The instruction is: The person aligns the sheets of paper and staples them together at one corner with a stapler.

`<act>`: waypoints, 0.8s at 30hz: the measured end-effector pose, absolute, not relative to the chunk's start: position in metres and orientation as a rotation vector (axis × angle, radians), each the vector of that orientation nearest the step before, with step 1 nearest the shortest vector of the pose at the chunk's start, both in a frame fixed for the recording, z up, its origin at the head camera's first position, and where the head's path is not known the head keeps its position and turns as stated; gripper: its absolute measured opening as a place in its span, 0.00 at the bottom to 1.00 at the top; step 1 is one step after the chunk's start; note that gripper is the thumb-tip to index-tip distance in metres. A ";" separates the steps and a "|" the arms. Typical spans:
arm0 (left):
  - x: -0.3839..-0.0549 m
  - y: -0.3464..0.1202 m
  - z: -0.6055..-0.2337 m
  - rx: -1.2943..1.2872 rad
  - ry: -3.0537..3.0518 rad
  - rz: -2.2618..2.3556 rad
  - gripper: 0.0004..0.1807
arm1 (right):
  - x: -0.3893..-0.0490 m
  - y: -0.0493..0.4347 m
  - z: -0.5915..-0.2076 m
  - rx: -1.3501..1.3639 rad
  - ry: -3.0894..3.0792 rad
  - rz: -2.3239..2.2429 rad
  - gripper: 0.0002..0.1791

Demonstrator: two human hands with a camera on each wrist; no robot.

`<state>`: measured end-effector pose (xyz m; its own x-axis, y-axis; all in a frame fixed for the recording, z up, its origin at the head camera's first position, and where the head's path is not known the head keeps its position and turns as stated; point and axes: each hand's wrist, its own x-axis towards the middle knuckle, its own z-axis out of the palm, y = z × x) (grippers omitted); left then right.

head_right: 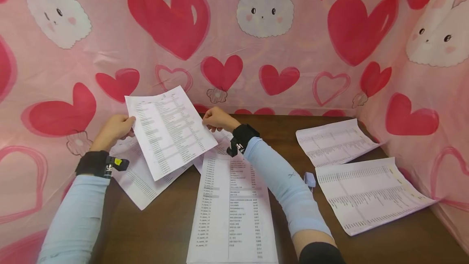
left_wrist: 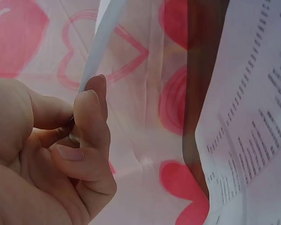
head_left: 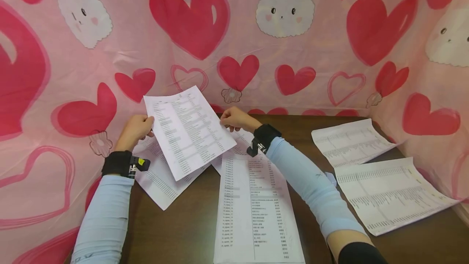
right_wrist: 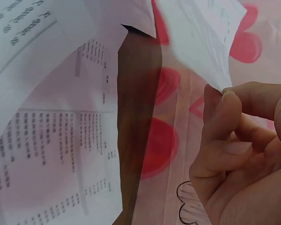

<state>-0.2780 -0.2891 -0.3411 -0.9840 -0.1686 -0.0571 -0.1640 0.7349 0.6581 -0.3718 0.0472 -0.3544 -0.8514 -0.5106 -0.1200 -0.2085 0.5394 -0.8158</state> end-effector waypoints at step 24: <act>-0.295 -0.256 -0.341 0.028 -2.820 -1.275 0.25 | -0.338 0.109 -0.360 -0.500 2.224 -1.479 0.10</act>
<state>-0.2955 -0.2560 -0.3409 -0.9988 -0.0353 0.0351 0.0030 0.6608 0.7505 -0.3377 0.1092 -0.3605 -0.8464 -0.5123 -0.1455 -0.0640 0.3692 -0.9271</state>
